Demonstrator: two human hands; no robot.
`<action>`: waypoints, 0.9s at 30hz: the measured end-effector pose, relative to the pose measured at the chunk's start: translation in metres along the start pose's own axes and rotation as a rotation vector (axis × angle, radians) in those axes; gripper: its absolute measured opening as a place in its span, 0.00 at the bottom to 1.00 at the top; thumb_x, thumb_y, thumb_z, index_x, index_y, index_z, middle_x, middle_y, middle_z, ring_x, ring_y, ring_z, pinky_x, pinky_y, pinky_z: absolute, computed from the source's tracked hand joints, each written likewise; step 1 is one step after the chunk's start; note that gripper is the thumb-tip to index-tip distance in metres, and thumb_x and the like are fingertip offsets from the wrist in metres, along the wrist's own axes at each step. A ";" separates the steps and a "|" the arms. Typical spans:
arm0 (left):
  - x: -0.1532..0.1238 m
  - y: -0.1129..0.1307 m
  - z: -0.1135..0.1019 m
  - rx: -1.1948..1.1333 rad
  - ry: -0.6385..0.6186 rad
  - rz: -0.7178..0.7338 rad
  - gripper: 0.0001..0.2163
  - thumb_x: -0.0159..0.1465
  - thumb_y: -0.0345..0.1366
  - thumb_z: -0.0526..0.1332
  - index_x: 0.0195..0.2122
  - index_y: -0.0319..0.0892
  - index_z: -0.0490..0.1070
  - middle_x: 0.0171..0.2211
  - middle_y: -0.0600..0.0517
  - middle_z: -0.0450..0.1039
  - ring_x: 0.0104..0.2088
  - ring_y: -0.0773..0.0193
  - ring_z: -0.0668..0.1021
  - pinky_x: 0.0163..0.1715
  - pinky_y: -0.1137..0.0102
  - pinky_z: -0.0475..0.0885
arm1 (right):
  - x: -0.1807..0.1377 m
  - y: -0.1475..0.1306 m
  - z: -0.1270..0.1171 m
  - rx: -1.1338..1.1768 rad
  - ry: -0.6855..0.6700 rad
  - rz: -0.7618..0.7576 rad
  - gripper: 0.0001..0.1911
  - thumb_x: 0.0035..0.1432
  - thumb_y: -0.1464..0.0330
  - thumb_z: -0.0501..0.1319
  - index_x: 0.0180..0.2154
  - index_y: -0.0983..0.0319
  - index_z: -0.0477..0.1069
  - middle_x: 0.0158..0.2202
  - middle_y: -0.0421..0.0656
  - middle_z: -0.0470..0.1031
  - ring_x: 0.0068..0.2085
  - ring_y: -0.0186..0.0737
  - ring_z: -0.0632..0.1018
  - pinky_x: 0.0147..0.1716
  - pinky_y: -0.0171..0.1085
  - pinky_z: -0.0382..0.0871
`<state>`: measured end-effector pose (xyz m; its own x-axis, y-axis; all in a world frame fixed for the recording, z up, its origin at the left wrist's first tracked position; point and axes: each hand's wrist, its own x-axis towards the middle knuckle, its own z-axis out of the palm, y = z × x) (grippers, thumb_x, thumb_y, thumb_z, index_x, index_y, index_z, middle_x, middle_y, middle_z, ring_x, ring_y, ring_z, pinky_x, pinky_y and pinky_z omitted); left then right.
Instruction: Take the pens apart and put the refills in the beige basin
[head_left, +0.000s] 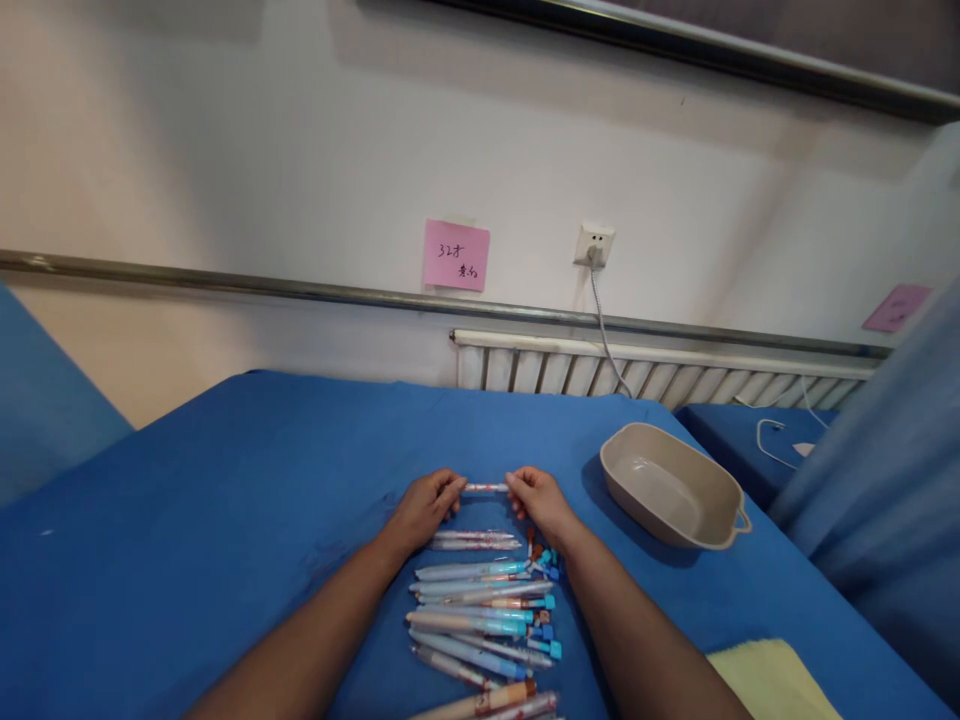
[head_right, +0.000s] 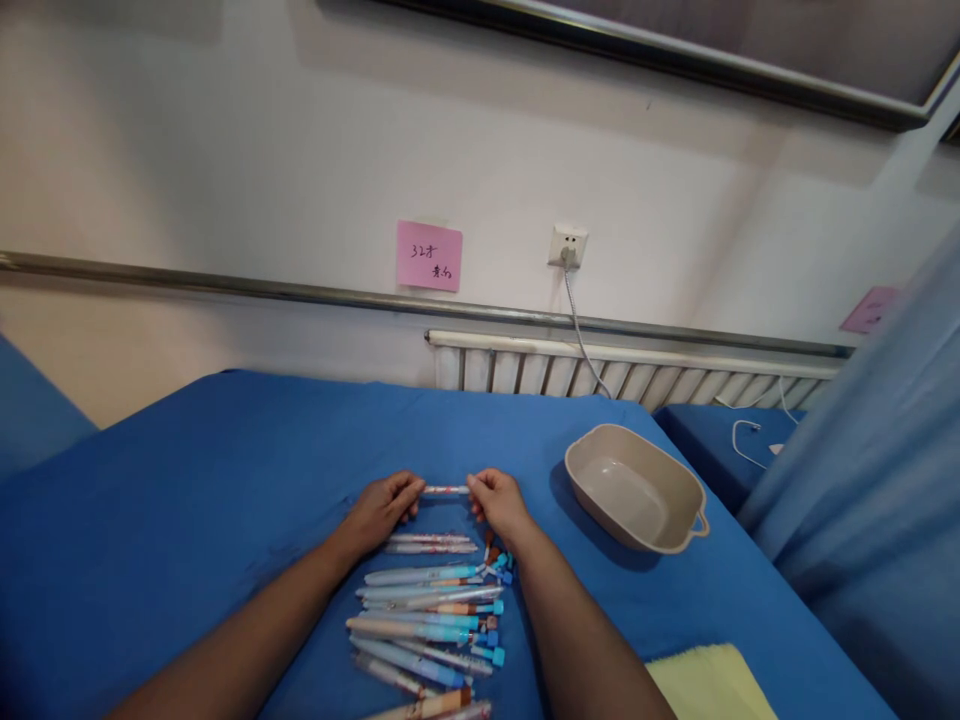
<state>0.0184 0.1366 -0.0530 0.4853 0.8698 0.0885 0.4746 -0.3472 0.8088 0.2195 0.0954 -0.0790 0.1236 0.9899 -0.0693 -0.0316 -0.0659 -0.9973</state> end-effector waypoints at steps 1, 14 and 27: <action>0.000 0.000 0.000 0.017 0.017 0.017 0.17 0.62 0.48 0.52 0.31 0.40 0.71 0.25 0.52 0.73 0.26 0.63 0.74 0.29 0.70 0.68 | 0.000 0.000 0.000 -0.008 -0.008 0.001 0.20 0.47 0.52 0.61 0.23 0.62 0.64 0.16 0.34 0.63 0.16 0.26 0.62 0.15 0.28 0.55; -0.001 0.003 0.000 0.048 0.052 0.012 0.16 0.61 0.49 0.54 0.34 0.41 0.73 0.29 0.51 0.75 0.29 0.61 0.76 0.32 0.69 0.69 | 0.004 0.004 0.001 -0.029 -0.001 0.008 0.19 0.45 0.53 0.63 0.25 0.62 0.64 0.16 0.33 0.64 0.16 0.26 0.62 0.15 0.28 0.53; 0.001 -0.001 0.002 -0.091 0.067 -0.016 0.17 0.61 0.49 0.53 0.38 0.40 0.70 0.25 0.53 0.74 0.24 0.64 0.74 0.28 0.70 0.69 | 0.001 -0.001 0.001 -0.025 -0.007 0.023 0.21 0.47 0.50 0.60 0.23 0.62 0.63 0.16 0.33 0.63 0.15 0.25 0.62 0.15 0.28 0.54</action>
<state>0.0192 0.1370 -0.0552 0.4266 0.8976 0.1111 0.4118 -0.3021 0.8597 0.2184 0.0961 -0.0777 0.1158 0.9890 -0.0923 -0.0093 -0.0918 -0.9957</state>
